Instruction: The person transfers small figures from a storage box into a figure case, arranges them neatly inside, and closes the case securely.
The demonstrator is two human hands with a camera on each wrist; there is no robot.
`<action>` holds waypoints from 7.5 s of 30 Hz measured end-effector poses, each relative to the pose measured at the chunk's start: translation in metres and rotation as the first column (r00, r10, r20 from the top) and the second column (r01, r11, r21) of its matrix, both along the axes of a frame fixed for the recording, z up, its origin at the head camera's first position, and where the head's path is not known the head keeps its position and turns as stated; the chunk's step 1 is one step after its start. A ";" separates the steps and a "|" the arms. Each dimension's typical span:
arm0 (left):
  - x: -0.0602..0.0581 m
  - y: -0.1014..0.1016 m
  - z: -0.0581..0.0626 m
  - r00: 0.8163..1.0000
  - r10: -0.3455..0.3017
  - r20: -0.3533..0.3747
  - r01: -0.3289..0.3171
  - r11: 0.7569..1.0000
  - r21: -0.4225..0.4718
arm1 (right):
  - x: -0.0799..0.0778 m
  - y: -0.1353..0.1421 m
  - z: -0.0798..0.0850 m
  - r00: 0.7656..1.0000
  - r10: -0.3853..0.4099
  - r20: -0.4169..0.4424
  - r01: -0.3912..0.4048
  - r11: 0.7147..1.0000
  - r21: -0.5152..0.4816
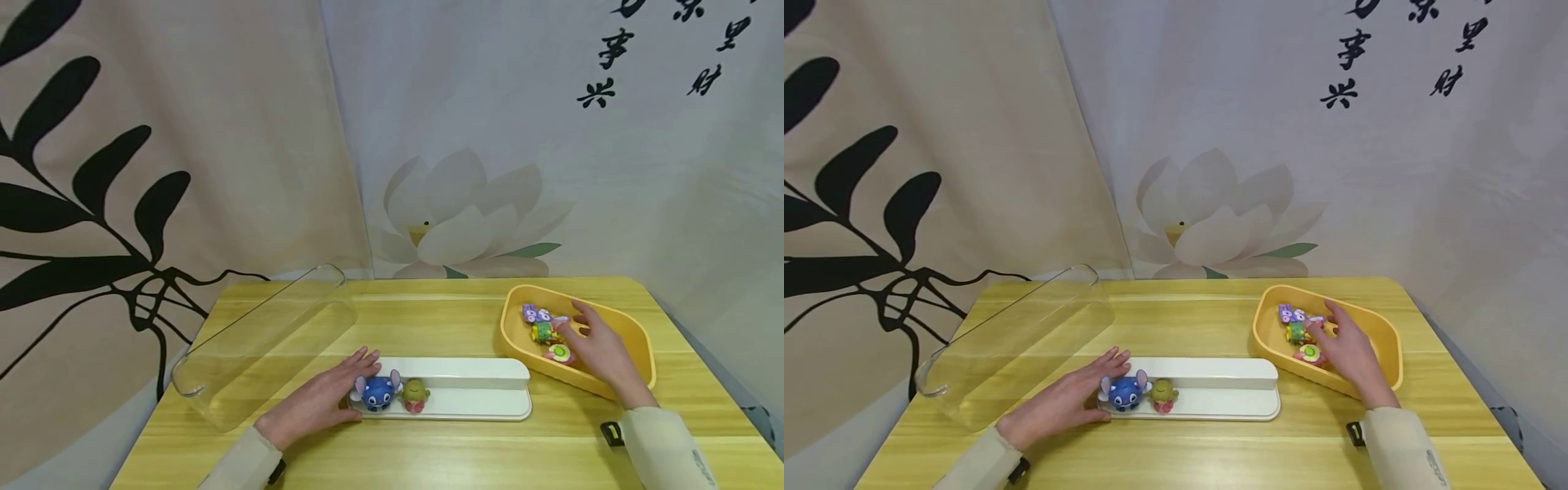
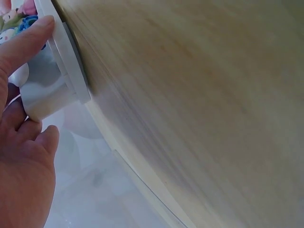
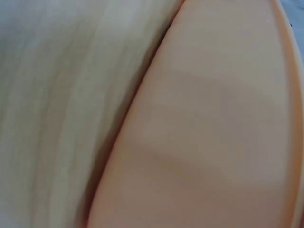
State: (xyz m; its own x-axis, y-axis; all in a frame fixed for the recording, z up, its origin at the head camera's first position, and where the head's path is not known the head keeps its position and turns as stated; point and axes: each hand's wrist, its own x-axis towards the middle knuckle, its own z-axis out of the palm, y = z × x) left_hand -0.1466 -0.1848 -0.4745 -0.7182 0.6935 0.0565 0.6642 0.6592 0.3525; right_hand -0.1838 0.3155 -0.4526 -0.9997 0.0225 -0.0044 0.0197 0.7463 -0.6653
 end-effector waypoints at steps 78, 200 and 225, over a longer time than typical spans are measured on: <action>0.000 0.001 0.000 0.999 0.027 0.037 -0.027 1.000 -0.005 | 0.015 0.006 0.026 0.970 -0.147 -0.194 0.152 0.988 0.007; 0.001 0.002 -0.003 0.998 0.043 0.040 -0.043 0.999 -0.001 | 0.065 -0.185 -0.013 0.801 0.413 -0.434 -0.310 0.906 0.289; 0.001 0.001 -0.003 0.999 0.041 0.036 -0.041 0.999 0.005 | 0.062 -0.186 -0.012 0.772 0.432 -0.467 -0.265 0.886 0.381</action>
State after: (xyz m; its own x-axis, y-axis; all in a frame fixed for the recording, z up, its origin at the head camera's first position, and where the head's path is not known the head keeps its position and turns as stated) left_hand -0.1459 -0.1835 -0.4773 -0.7475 0.6634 0.0340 0.6236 0.6832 0.3800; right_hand -0.1220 0.1292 -0.4646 -0.7800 -0.4113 0.4716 -0.5673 0.7829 -0.2555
